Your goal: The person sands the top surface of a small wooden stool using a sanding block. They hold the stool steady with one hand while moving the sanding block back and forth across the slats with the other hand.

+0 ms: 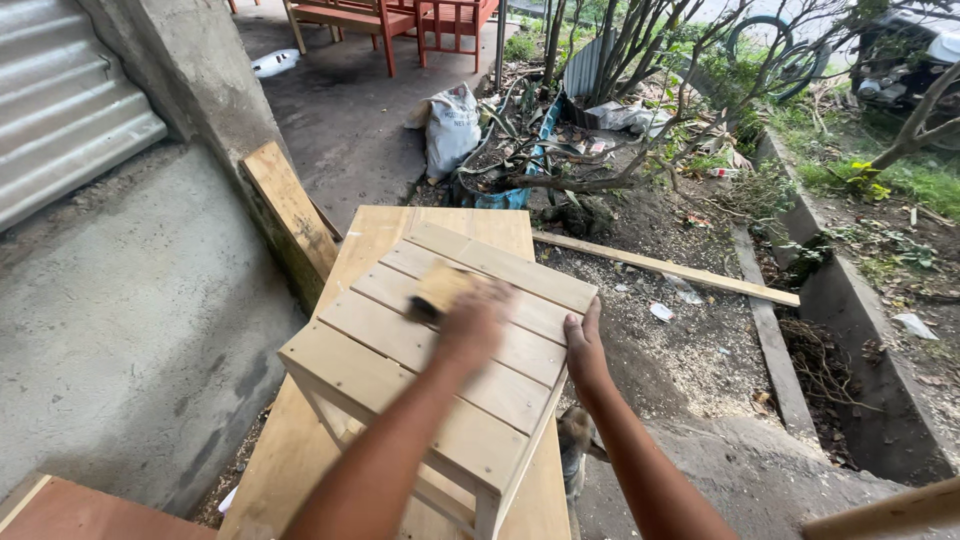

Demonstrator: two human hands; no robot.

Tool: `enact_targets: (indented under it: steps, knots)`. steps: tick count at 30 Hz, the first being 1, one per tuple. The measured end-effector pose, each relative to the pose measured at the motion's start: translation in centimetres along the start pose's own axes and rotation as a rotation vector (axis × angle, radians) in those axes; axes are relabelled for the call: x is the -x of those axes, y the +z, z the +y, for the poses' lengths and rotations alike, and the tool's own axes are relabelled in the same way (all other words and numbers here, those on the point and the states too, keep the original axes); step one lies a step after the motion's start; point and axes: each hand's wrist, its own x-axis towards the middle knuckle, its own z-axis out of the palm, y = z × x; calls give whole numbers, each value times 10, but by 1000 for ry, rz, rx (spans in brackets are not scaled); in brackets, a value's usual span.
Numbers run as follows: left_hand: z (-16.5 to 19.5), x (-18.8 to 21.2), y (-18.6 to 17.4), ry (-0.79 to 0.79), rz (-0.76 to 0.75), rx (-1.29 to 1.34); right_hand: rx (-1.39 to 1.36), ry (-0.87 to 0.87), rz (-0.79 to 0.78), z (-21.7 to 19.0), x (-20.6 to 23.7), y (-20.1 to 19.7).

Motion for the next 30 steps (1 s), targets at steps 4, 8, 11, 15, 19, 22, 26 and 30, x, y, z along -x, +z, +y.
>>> enact_targets:
  steps: [4,8,11,15,19,22,26,30]
  knots:
    - [21,8,10,336,253,140,-25,-74,-14,3,1,-2]
    - [-38,-21,-15,-196,-104,182,63,-29,-48,1,-1,-7]
    - [-42,-42,1,131,431,-181,83,-11,-55,2,-3,-7]
    - [15,-36,56,304,218,-128,70,-14,-63,2,-1,-9]
    - [0,-33,47,160,69,36,35,12,-125,-4,1,-13]
    - [-44,-46,12,-74,-19,-72,107,11,-148,-10,4,-14]
    - [-21,-40,20,140,187,-34,81,70,-254,-16,9,-20]
    - [29,-21,39,353,90,192,148,117,-349,-23,10,-30]
